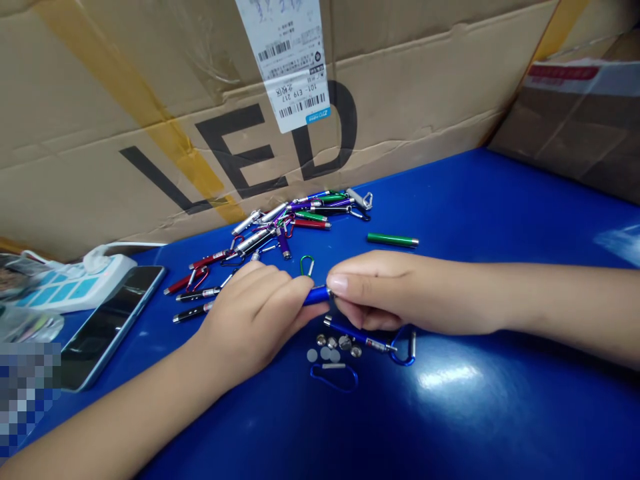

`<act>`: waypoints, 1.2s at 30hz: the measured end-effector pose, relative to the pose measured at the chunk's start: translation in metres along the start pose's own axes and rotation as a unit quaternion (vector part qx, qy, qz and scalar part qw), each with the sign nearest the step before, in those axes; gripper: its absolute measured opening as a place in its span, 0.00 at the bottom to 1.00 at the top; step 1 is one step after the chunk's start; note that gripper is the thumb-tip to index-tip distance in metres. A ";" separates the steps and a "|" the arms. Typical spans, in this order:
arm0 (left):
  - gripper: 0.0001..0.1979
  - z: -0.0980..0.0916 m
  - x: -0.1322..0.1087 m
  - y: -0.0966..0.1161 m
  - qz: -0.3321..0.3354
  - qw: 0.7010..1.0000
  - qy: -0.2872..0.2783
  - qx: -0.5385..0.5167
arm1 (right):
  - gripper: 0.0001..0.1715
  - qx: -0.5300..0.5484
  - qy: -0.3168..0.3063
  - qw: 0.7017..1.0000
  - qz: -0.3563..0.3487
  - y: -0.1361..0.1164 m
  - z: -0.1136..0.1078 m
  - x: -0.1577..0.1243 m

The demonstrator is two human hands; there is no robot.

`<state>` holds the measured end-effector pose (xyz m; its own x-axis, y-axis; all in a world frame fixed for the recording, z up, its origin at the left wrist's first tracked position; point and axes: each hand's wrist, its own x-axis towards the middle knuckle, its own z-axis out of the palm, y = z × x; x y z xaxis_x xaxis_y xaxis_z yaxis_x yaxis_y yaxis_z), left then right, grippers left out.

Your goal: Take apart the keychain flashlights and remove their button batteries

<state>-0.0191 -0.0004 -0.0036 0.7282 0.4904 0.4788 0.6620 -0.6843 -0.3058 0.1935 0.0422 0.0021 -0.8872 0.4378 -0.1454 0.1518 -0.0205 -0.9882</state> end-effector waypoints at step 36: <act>0.18 -0.005 0.010 0.004 -0.049 0.997 -0.026 -0.057 | 0.28 -0.248 0.167 0.953 -0.051 0.001 0.005 0.006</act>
<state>-0.0102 -0.0008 0.0036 0.6710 0.5836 0.4573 0.7083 -0.6870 -0.1626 0.1859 0.0407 -0.0001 -0.7331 0.6778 0.0561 0.3317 0.4284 -0.8405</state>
